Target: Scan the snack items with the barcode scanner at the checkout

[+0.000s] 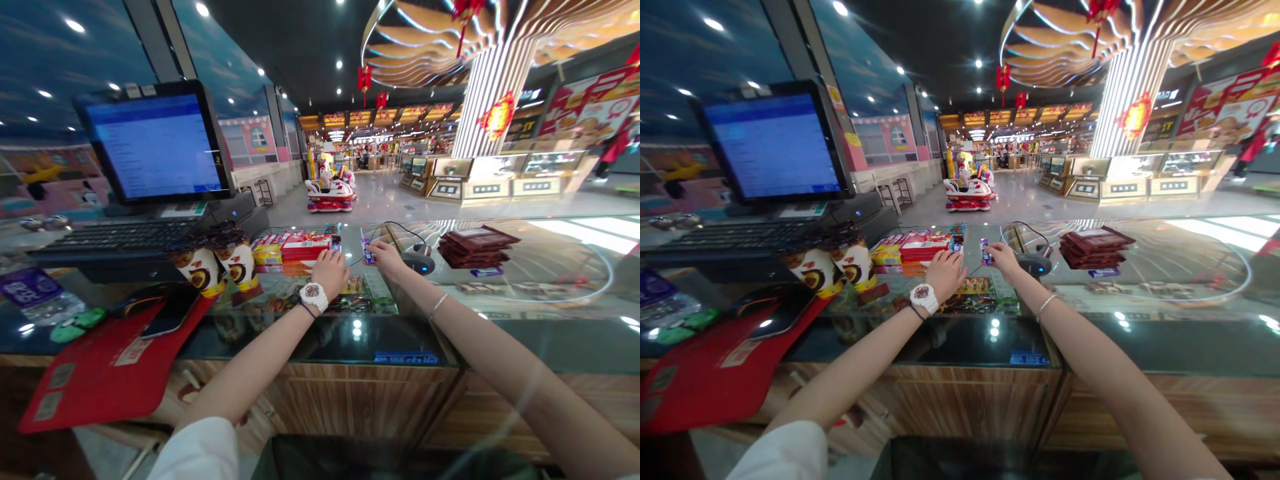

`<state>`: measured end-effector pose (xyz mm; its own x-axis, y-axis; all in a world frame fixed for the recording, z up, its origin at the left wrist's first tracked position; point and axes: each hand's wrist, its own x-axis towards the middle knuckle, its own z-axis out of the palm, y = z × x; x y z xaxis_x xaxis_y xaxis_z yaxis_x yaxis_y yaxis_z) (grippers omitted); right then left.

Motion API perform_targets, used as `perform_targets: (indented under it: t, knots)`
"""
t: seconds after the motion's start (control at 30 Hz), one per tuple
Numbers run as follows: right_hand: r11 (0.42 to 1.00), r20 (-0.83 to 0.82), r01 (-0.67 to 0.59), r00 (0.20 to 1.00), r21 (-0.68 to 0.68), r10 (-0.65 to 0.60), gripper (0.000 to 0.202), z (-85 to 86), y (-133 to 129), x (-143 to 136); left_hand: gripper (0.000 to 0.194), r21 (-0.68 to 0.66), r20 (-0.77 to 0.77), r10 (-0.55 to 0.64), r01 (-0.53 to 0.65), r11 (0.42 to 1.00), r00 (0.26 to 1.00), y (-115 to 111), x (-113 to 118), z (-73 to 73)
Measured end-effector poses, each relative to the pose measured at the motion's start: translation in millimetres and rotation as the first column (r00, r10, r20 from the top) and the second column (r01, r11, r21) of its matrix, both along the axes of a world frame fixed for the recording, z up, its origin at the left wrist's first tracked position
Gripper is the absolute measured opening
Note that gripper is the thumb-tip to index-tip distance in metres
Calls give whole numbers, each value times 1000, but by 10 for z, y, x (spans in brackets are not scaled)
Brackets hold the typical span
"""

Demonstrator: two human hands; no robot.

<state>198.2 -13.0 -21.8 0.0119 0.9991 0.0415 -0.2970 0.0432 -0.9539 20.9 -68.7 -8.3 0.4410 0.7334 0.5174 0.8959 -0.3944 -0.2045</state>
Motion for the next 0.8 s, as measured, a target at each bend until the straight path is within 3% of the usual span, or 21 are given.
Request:
perform_targets:
  t: [0.3, 0.57, 0.8]
  knots:
    - [994, -47, -102, 993, 41, 104, 15, -61, -8, -96, 40, 4, 5, 23, -23, 1000, 1000, -3, 0, 7]
    - [997, -71, 11, 997, 79, -5, 31, 56, 177, -323, 38, 115, 177, 76, -97, 989, 981, 129, -219, 219]
    - [994, 50, 40, 998, 106, -46, 22, 86, 383, -710, 39, 65, 202, 40, -54, 996, 979, 236, -391, 201]
